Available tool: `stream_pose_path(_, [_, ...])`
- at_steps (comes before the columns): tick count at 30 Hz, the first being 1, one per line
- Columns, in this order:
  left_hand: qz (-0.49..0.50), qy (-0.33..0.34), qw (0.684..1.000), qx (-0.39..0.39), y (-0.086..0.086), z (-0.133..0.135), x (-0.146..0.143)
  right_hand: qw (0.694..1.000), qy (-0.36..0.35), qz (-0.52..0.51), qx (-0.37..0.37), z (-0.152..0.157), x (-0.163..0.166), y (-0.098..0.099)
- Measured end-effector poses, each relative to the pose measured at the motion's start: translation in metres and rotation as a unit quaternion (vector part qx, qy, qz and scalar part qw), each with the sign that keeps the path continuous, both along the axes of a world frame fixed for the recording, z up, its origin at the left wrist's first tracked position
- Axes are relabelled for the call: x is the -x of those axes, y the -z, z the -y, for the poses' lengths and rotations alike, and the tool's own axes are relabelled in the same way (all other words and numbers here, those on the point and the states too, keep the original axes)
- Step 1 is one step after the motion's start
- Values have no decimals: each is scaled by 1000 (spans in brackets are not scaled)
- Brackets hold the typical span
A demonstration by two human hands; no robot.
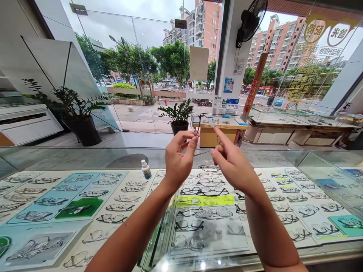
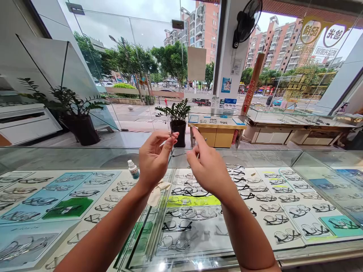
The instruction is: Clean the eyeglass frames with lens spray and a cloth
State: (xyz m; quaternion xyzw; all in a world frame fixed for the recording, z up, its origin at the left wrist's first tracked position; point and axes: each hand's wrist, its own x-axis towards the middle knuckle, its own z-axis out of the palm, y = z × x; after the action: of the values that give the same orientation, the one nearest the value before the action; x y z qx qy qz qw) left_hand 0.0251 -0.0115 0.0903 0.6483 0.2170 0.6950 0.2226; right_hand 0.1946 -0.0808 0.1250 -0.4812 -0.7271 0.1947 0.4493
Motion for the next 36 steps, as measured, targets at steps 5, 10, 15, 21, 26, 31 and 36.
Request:
stream_pose_path(5, [-31, 32, 998, 32, 2, -4, 0, 996, 45, -59, -43, -7, -12, 0])
stream_pose_path(10, [-42, 89, 993, 67, 1, -5, -2, 990, 61, -97, -86, -7, -15, 0])
stream_pose_path(15, [-10, 123, 988, 95, -3, -4, -3, 994, 50, -65, -69, -6, -13, -1])
stream_pose_path(21, [9, 138, 985, 104, -4, -5, -3, 999, 18, 8, -40, -9, -3, 0])
stream_pose_path(26, [-40, 110, 990, 79, -2, -6, -2, 998, -5, 29, -60, -13, 6, 3])
stream_pose_path(31, [-58, 123, 985, 109, -2, -8, 2, 997, -24, 38, -67, -18, 6, 3])
stream_pose_path(36, [-52, 141, 978, 141, -9, -8, 10, 997, -48, 0, -68, -22, 6, 6])
